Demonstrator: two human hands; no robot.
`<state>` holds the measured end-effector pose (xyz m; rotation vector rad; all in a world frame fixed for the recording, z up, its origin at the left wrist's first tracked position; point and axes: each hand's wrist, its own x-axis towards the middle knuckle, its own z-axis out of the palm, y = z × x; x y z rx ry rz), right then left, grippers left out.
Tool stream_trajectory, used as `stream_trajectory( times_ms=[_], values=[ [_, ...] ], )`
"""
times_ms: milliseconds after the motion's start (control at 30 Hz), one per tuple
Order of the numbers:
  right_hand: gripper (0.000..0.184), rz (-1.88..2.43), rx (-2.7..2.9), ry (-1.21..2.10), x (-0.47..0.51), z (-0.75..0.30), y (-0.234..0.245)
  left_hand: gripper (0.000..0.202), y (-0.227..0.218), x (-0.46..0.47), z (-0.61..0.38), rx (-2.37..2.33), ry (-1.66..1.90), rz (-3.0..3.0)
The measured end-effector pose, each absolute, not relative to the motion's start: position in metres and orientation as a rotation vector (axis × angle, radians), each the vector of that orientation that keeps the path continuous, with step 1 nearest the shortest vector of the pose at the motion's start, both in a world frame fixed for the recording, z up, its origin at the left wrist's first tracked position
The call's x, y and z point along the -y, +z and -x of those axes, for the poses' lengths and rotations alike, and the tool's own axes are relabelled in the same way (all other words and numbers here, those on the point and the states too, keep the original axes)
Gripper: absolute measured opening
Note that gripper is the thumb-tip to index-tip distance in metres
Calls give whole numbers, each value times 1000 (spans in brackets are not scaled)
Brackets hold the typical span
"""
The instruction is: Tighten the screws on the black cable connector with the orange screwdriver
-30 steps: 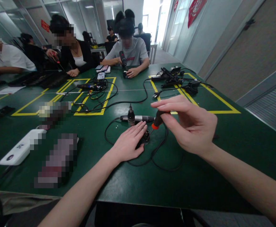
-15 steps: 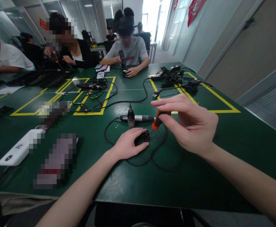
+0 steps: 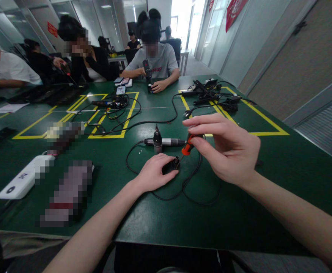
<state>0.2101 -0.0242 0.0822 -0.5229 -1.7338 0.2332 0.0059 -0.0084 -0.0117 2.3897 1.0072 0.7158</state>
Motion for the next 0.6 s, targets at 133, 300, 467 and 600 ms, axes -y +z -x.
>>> stream_trajectory(
  times_ms=[133,300,467,600],
  values=[
    [37,517,1741,265,25,-211,81,22,-12,8,-6,-995,729,-2396],
    [35,506,1751,267,24,-212,81,21,-13,8,-6,-989,740,-2403],
    [32,526,1735,244,24,-211,82,20,-13,9,-6,-990,741,-2402],
    [33,530,1752,250,26,-211,84,21,-13,9,-6,-989,741,-2398]
  ],
)
